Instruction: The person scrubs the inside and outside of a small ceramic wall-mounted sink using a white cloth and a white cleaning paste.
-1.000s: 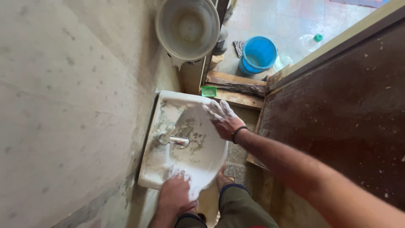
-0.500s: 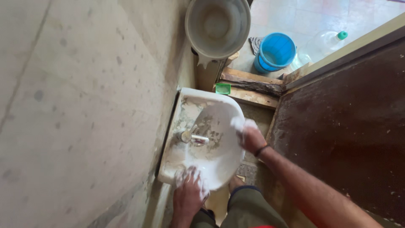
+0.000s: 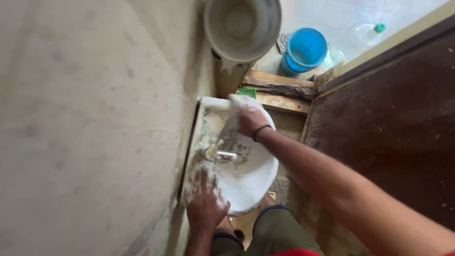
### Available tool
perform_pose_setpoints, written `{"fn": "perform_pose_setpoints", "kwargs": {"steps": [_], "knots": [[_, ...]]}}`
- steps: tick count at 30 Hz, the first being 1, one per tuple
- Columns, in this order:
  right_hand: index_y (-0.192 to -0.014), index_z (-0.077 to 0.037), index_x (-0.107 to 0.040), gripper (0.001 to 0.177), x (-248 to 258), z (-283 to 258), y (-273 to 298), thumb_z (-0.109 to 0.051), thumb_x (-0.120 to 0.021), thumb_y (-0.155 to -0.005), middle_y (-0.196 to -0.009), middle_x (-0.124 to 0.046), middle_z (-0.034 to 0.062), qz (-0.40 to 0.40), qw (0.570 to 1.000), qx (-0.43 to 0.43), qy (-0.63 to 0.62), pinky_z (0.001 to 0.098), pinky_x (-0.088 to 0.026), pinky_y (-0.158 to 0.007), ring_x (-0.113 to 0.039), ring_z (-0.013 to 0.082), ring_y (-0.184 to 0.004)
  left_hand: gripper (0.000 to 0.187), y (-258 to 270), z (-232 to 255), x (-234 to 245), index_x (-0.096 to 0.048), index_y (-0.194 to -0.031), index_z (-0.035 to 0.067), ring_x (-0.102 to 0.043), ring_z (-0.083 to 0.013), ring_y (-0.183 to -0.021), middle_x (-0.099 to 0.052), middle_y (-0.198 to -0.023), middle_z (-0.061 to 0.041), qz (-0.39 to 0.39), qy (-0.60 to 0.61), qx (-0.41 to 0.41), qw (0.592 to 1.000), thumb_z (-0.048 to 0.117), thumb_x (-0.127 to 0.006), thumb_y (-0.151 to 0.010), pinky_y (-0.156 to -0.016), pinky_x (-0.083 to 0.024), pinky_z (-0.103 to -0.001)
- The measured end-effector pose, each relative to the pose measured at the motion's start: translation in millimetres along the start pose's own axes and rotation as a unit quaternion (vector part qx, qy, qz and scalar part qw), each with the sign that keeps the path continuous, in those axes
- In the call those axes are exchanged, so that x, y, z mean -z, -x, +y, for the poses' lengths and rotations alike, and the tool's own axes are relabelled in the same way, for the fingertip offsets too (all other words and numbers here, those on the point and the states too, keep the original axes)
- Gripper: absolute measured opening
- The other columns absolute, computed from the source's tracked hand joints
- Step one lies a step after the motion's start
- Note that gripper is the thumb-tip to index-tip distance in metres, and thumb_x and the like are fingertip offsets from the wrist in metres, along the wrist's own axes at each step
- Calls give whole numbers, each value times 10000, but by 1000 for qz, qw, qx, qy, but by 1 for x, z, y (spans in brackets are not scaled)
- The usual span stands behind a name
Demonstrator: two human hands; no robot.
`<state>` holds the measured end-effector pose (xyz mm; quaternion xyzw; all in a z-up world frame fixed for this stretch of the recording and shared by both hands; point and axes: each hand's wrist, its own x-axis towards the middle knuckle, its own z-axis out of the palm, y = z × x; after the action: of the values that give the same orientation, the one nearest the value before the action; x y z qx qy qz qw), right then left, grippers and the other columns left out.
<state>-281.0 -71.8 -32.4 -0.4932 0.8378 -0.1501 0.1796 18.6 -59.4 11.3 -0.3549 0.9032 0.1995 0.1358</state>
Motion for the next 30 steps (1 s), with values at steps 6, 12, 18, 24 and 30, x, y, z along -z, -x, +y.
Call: {"fn": "perform_pose_setpoints", "kwargs": {"steps": [6, 12, 18, 24, 30], "knots": [[-1445, -45, -467, 848, -16, -1, -51, -228, -773, -676, -1364, -589, 232, -66, 993, 73, 72, 428, -435, -1124, -541, 381, -1320, 622, -6, 4, 2, -599, -1372, 135, -233, -321, -1533, -212, -1679, -130, -35, 67, 32, 997, 355, -624, -791, -1093, -376, -520], [-1383, -70, -567, 832, -22, 32, -53, -293, -850, -633, -1208, -659, 236, -89, 993, 70, 14, 442, -495, -1008, -620, 370, -1152, 542, -3, 6, -6, -660, -1279, 124, -308, -335, -1512, -294, -1647, -137, 30, 18, 4, 999, 331, -625, -780, -1156, -354, -500], [-991, -79, -809, 294, -90, 156, 40, -208, -774, -729, -892, -790, 92, -4, 897, -238, -372, 356, -570, -734, -724, 203, -775, 927, -5, 1, -33, -539, -1493, 212, -436, -315, -1388, -343, -1653, -70, 83, 9, 33, 996, 405, -736, -608, -1133, -335, -535], [-1018, -63, -770, 311, -181, 73, 197, -213, -785, -747, -906, -771, 136, 99, 711, -523, -460, 386, -594, -730, -736, 247, -810, 965, 6, 13, -66, -536, -1490, 160, -447, -402, -1365, -389, -1630, -143, 167, -6, 58, 984, 468, -728, -596, -1103, -318, -583], [-1202, -19, -696, 508, -121, 88, 151, -363, -788, -839, -1126, -724, 220, 107, 937, -323, -81, 448, -556, -905, -706, 360, -1026, 882, 11, 31, -66, -551, -1438, 130, -350, -406, -1476, -312, -1621, -217, -115, -36, -79, 990, 650, -711, -744, -1172, -128, -658]]}}
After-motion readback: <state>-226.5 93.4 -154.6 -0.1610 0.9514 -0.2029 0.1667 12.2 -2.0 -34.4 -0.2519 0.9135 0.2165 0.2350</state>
